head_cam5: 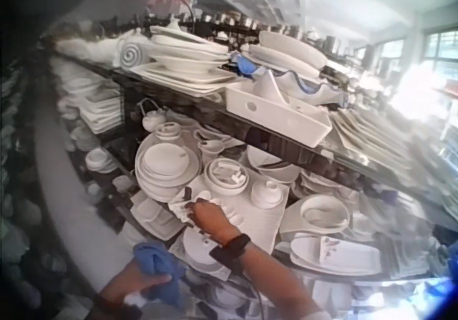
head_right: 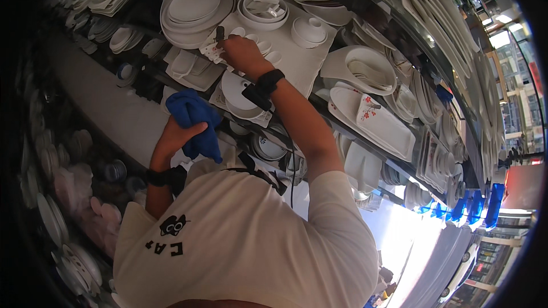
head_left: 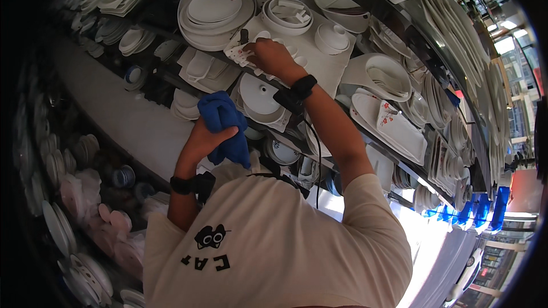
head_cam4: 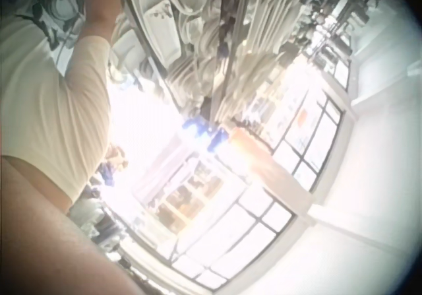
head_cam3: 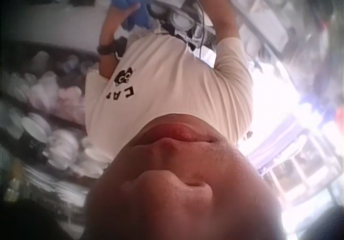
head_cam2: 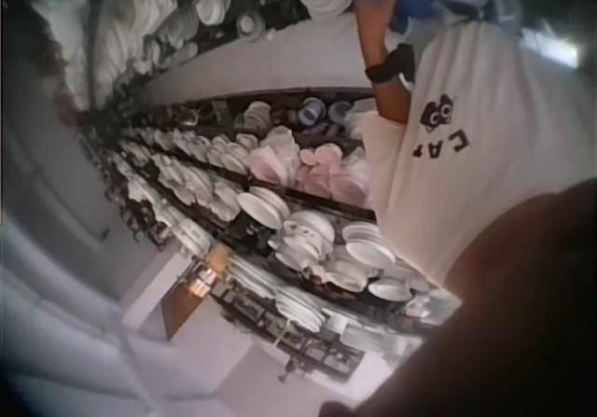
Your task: The person wipes white ceramic spoons and bowls with a blue cloth and places them on a shelf. The person handles items one at a time, wiping each piece before stacking it with others.
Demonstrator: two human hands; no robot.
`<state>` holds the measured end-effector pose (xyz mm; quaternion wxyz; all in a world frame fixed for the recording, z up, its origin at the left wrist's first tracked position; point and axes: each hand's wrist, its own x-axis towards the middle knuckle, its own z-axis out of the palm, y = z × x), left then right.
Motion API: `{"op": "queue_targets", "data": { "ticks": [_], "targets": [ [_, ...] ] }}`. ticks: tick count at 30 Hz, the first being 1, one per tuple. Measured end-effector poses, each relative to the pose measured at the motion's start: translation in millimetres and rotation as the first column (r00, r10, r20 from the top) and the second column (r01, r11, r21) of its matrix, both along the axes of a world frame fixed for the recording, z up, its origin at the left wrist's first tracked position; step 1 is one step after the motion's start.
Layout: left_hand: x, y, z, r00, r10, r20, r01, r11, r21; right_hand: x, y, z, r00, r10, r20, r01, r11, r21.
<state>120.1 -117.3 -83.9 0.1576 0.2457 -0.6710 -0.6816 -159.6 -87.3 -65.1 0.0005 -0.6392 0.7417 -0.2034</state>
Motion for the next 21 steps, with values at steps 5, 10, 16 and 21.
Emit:
{"op": "queue_targets", "data": {
  "ticks": [5,10,16,21],
  "targets": [
    [7.9,-18.7,0.7,0.999,-0.021,0.035,0.021,1.000,0.006,3.4,-8.1,-2.8,0.997,0.039,-0.066,-0.037,0.999,0.025],
    [7.3,-27.3,6.1,1.000,-0.012,0.024,0.011,0.998,0.060,9.0,2.7,7.0,0.995,0.027,-0.091,-0.032,0.998,-0.054],
    [8.7,-36.9,1.7,0.999,-0.021,-0.023,0.024,0.994,0.111,24.2,28.7,49.9,0.990,-0.141,-0.026,0.129,0.956,-0.265],
    [6.1,-45.1,-8.8,0.997,-0.002,-0.083,0.019,0.978,0.206,39.5,58.4,80.3,0.947,-0.202,0.251,0.293,0.864,-0.409]
  ]
}}
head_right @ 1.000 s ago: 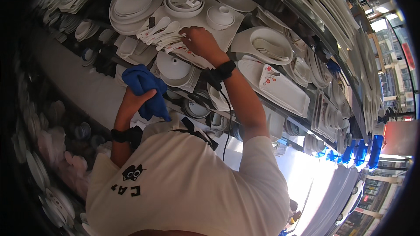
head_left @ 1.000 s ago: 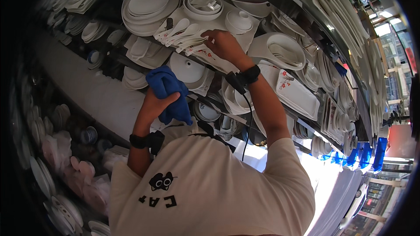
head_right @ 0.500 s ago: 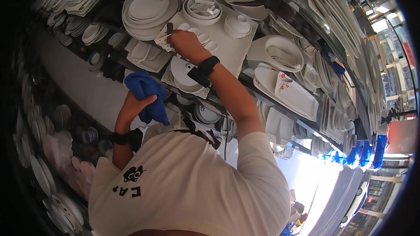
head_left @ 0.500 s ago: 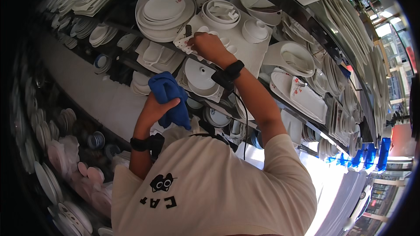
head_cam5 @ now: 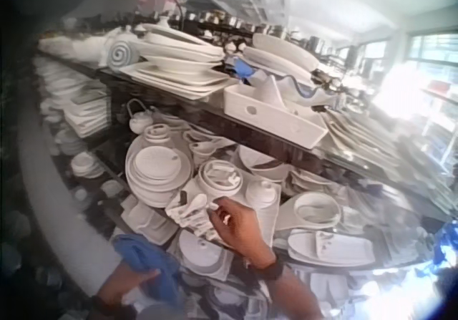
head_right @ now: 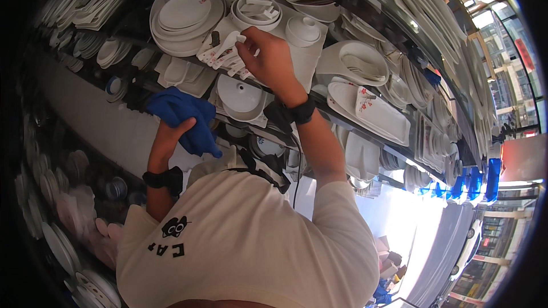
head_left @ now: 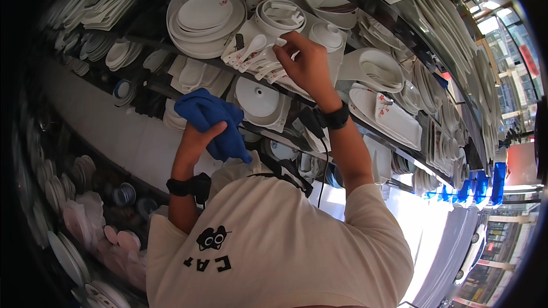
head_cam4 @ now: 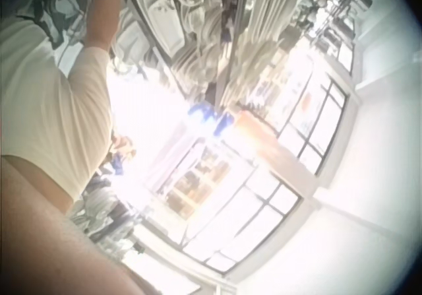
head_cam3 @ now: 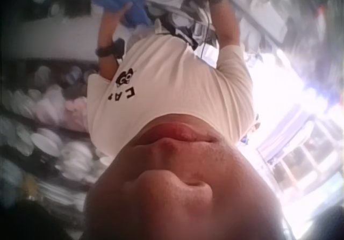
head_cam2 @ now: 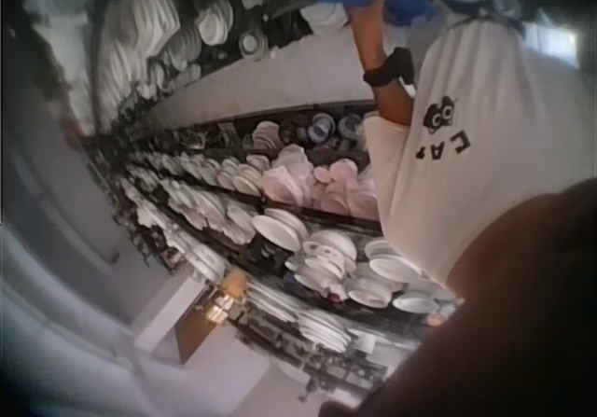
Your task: The person wipes white ceramic spoons and bowls with a blue cloth and places them on a shelf. The person handles items one at a time, wiping each piece before stacking it with others.
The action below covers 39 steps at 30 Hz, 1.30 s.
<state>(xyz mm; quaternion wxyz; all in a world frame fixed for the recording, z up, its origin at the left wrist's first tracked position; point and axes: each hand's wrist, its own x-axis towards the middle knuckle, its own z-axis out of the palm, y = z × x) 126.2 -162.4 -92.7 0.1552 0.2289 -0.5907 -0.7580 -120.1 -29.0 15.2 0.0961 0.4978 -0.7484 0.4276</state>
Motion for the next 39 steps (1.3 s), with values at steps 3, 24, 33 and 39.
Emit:
{"op": "queue_targets", "data": {
  "ticks": [3,24,33,39],
  "targets": [
    [-4.1,3.0,2.7,0.993,0.084,-0.087,-0.060,0.965,0.255,17.1,26.9,8.6,0.963,-0.084,0.255,0.091,0.996,-0.015],
    [-61.2,32.3,10.2,0.969,-0.201,-0.141,0.142,0.927,-0.348,82.7,136.1,-17.6,0.950,0.000,0.311,-0.137,0.898,0.417],
    [-89.7,34.1,32.9,0.910,-0.366,-0.196,0.096,0.646,-0.757,64.7,155.0,-1.2,0.973,-0.042,0.228,-0.033,0.948,0.317],
    [-96.1,54.0,41.8,0.986,0.040,-0.163,0.012,0.953,0.304,75.8,135.6,-17.9,0.794,-0.026,0.608,-0.133,0.968,0.214]
  ]
}}
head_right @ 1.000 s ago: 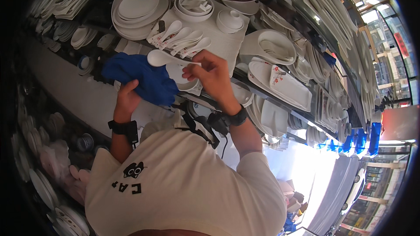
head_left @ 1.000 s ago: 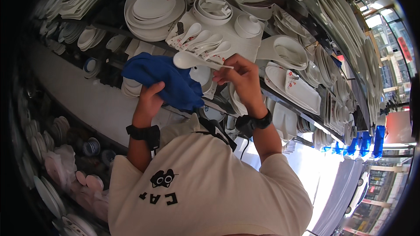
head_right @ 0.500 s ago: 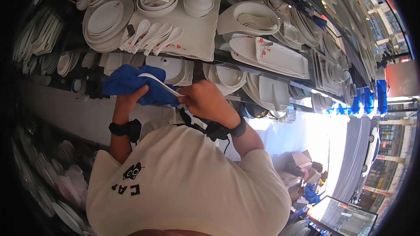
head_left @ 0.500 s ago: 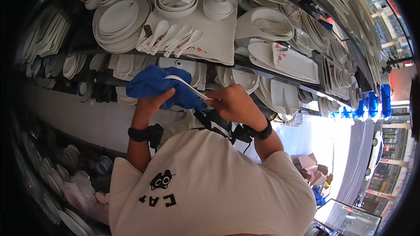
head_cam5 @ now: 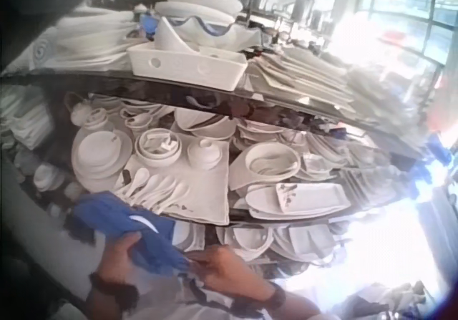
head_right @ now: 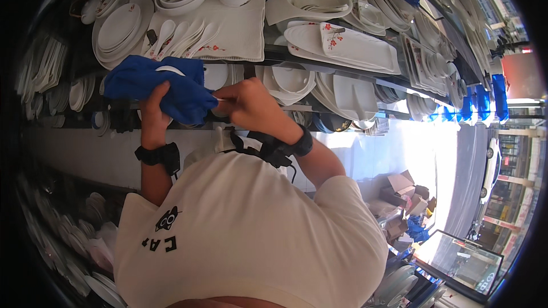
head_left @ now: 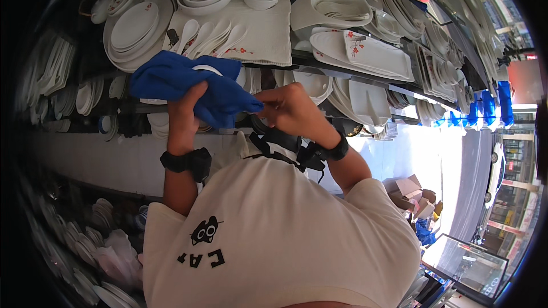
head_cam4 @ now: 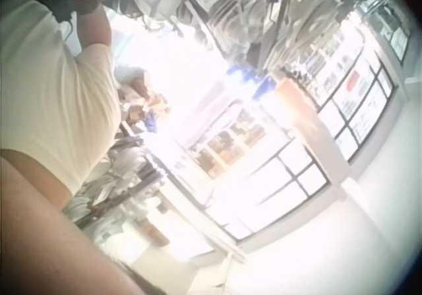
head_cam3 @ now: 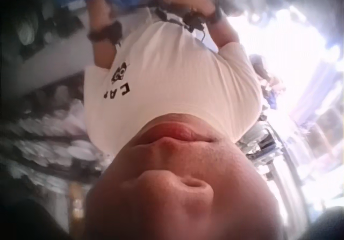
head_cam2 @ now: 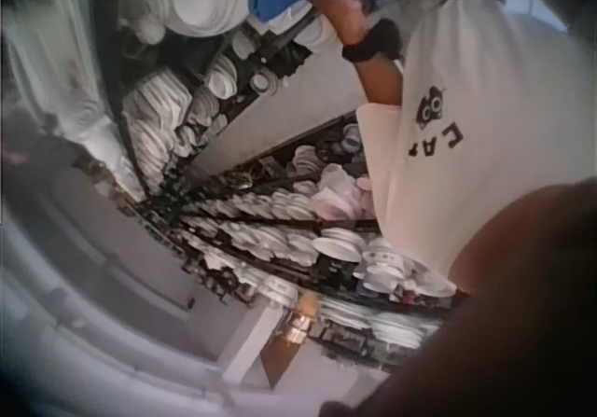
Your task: The person wipes white ceramic spoons and bowls with a blue cloth and places them on a shelf. The person handles items one at a time, wiping each piece before stacking it with others.
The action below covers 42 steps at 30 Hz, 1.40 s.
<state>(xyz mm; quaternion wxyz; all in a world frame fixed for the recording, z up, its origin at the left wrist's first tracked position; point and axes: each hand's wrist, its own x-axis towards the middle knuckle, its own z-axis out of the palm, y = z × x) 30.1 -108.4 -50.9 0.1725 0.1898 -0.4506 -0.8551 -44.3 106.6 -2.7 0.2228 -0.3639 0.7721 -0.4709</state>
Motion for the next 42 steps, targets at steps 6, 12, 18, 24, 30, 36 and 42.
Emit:
{"op": "queue_targets", "data": {
  "ticks": [6,12,18,24,30,36,42],
  "targets": [
    [-2.0,7.2,-24.0,0.974,-0.208,-0.089,0.222,0.954,0.201,3.0,-24.0,-35.0,0.836,0.006,0.548,0.154,0.957,-0.246],
    [-5.8,18.5,-7.7,0.987,-0.163,-0.012,0.163,0.986,0.018,-1.6,-15.7,-31.2,0.927,0.110,0.358,-0.037,0.978,-0.205],
    [-16.4,18.7,-10.9,0.997,-0.075,-0.003,0.072,0.972,-0.222,5.3,-1.4,-24.5,0.959,-0.132,0.250,0.108,0.988,0.109],
    [-6.6,-3.4,-24.2,0.981,-0.154,0.117,0.193,0.821,-0.537,-10.7,38.0,-25.9,0.969,-0.109,-0.222,0.130,0.988,0.083],
    [18.8,-19.4,-31.6,0.914,-0.328,0.241,0.406,0.714,-0.570,-96.5,80.0,-8.7,0.724,-0.267,-0.637,0.334,0.943,-0.016],
    [38.3,-29.4,-43.5,0.906,-0.330,0.265,0.423,0.703,-0.572,-221.6,122.1,10.0,0.363,-0.154,-0.919,0.729,0.661,0.177],
    [44.3,-42.3,-58.2,0.928,-0.280,0.245,0.370,0.778,-0.508,-316.5,147.3,-12.1,0.352,-0.093,-0.931,0.787,0.568,0.241]
  ]
}}
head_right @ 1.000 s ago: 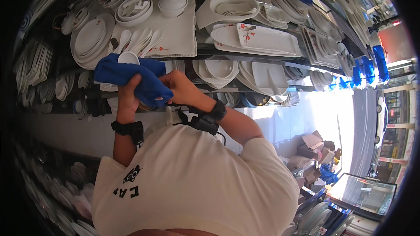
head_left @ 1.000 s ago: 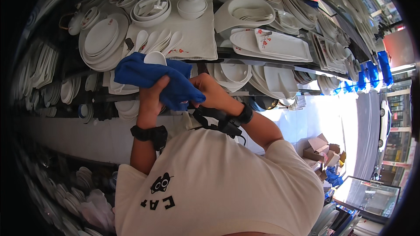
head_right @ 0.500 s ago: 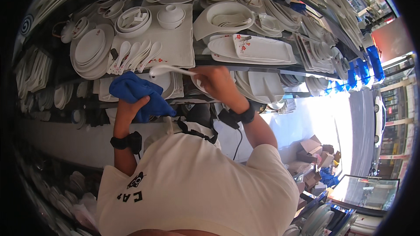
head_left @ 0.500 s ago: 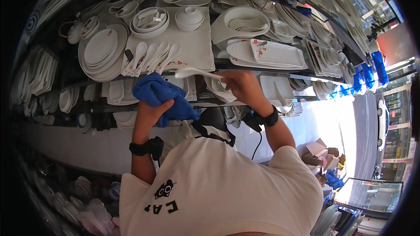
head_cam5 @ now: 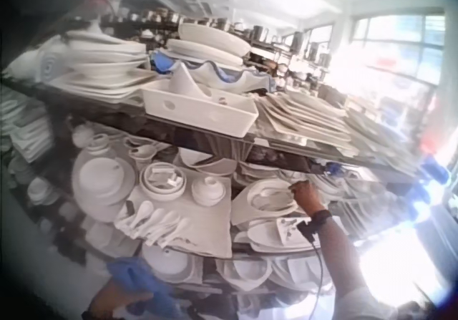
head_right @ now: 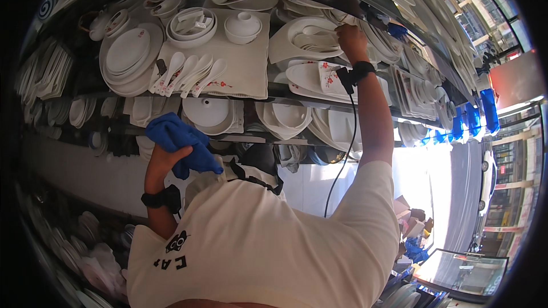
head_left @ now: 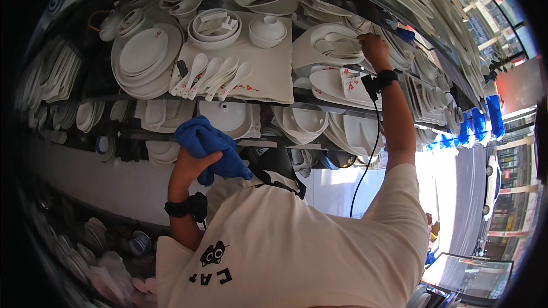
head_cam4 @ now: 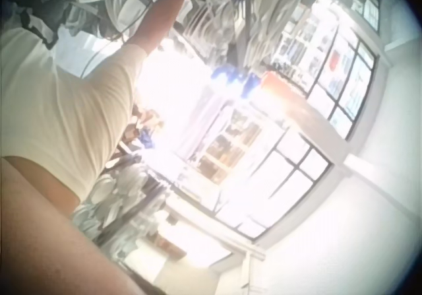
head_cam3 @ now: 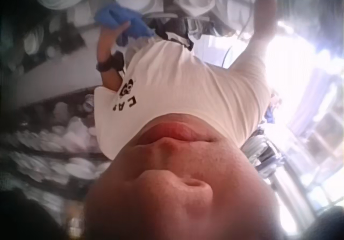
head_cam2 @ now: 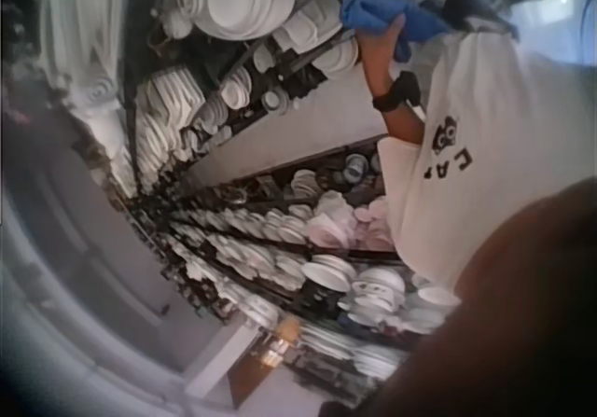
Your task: The person wipes white ceramic spoons and bowls with a blue cloth and places them on a shelf. The person handles items one at a time, wiping each piece before stacking it with others.
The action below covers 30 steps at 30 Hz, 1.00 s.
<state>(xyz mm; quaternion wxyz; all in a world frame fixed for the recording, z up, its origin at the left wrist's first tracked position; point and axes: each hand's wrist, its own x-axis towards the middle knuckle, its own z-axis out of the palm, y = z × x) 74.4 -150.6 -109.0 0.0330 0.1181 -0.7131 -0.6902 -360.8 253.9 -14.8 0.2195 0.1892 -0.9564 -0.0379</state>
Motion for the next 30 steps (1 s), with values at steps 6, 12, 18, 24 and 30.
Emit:
{"op": "queue_targets", "data": {
  "ticks": [6,12,18,24,30],
  "targets": [
    [3.4,-3.7,10.0,0.999,0.030,0.042,-0.033,0.998,0.058,-30.9,-10.4,-9.8,0.994,-0.082,0.075,0.086,0.995,-0.044],
    [4.9,-5.5,4.5,0.998,0.023,0.050,-0.026,0.997,0.069,-42.9,-17.7,-30.5,0.998,-0.053,0.014,0.054,0.994,-0.097],
    [-0.6,-8.3,4.8,0.995,-0.013,0.101,0.002,0.994,0.111,-56.0,-9.0,-41.6,0.992,-0.107,0.070,0.107,0.994,0.002],
    [-5.6,-7.9,6.5,0.997,-0.018,0.074,0.011,0.995,0.097,-61.0,-8.2,-49.5,0.992,-0.072,0.102,0.065,0.996,0.067],
    [-2.1,-12.7,-4.0,0.999,-0.013,0.030,0.012,0.999,0.050,-55.7,-15.2,-48.3,0.980,-0.151,0.128,0.129,0.978,0.166]
  ]
}}
